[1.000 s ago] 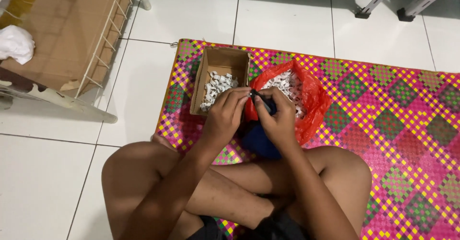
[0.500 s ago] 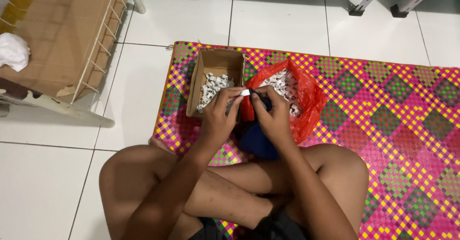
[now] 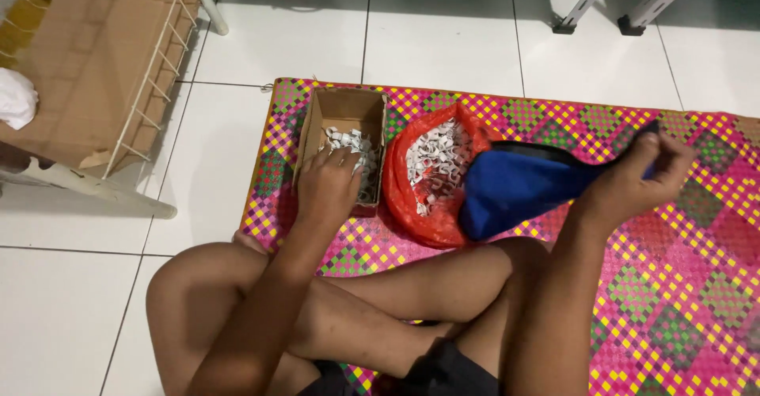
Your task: The person sits on a mat and repeatedly picks small white plastic parts from a cardboard box. They insert each part into a blue and black fabric pouch, then place the pouch into a red plastic bag. The process is repeated for several parts.
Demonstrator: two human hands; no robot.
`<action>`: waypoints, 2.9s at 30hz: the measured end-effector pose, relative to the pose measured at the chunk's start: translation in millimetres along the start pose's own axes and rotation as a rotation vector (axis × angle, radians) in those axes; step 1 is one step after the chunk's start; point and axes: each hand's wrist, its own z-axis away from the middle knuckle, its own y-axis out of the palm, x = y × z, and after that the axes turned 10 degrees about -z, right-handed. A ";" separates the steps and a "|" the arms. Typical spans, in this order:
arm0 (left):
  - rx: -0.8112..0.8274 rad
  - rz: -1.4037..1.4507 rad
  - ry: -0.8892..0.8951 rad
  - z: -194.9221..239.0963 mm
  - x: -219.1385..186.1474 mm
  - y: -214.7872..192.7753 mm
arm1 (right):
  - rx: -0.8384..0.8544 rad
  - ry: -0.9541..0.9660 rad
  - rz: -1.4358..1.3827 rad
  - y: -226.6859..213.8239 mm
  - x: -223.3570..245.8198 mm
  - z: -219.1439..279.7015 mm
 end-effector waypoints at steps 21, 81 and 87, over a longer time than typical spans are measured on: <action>0.154 -0.057 0.164 -27.0 -142.6 114.6 | -0.349 0.796 -0.246 -37.6 -162.8 21.2; -0.002 1.580 -0.568 -11.1 -40.9 -20.6 | 0.992 0.699 -0.303 91.1 125.0 130.3; -0.015 1.657 -0.567 -10.6 -41.0 -23.9 | 1.003 0.630 -0.306 91.4 113.3 134.4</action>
